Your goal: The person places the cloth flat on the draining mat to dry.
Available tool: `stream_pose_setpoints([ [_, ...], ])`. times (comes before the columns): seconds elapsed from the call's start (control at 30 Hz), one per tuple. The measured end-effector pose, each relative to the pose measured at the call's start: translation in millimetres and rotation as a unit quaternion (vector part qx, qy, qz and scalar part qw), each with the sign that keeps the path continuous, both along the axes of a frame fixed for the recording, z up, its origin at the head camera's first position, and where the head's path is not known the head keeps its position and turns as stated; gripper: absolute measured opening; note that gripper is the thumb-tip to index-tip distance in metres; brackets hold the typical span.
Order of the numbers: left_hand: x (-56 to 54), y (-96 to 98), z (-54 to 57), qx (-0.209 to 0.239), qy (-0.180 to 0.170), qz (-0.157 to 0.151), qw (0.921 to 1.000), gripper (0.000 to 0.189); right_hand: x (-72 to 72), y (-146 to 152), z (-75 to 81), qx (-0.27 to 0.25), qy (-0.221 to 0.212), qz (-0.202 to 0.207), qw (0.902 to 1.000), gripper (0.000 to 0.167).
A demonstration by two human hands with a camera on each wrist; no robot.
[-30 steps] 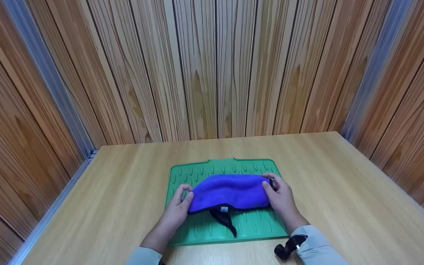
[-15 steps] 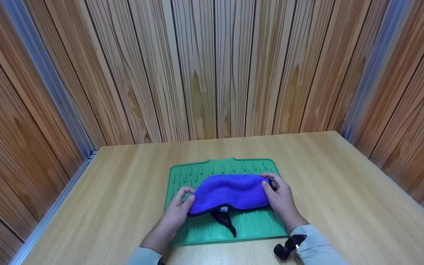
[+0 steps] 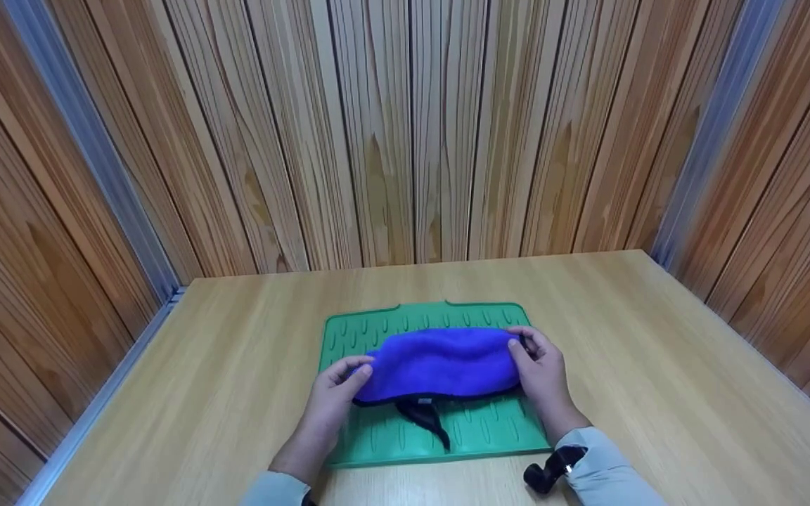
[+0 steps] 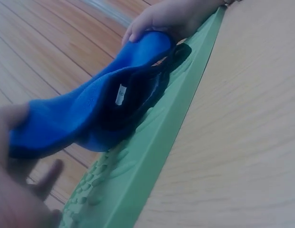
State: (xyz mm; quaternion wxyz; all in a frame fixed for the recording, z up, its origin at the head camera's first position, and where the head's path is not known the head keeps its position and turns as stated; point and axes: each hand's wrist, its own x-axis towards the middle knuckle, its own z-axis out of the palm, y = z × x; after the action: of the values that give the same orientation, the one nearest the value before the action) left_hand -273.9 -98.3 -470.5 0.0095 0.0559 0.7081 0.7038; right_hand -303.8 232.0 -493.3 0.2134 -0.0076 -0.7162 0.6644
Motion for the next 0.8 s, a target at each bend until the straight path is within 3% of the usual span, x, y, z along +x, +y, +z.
stream_pose_setpoints([
  [0.2,0.2,-4.2,6.4,0.048,0.008,0.063,0.9968,0.029,0.9,6,14.2,-0.104,-0.011,-0.021,0.9943,0.025],
  [0.3,-0.4,-5.8,9.6,0.043,-0.001,0.062,0.9971,0.028,1.8,7,21.4,-0.137,-0.006,-0.008,0.9905,0.019],
  [0.37,-1.2,-7.2,10.5,0.033,-0.018,0.046,0.9982,0.030,1.4,8,23.2,-0.154,-0.030,0.019,0.9874,0.018],
  [0.47,-2.7,-9.9,8.1,0.025,-0.063,0.000,0.9977,0.038,-0.1,9,19.6,-0.149,-0.103,0.067,0.9812,0.023],
  [0.63,-2.0,-9.5,0.0,0.071,-0.121,-0.093,0.9856,0.053,-0.6,9,9.5,-0.081,-0.206,0.117,0.9682,0.048],
  [0.7,-1.6,-7.7,-2.5,0.080,-0.128,-0.109,0.9825,0.058,-0.8,8,8.8,-0.059,-0.219,0.113,0.9675,0.051],
  [0.8,-2.2,-5.8,-5.7,0.053,-0.123,-0.100,0.9859,0.063,0.1,7,9.4,-0.041,-0.224,0.101,0.9686,0.046],
])
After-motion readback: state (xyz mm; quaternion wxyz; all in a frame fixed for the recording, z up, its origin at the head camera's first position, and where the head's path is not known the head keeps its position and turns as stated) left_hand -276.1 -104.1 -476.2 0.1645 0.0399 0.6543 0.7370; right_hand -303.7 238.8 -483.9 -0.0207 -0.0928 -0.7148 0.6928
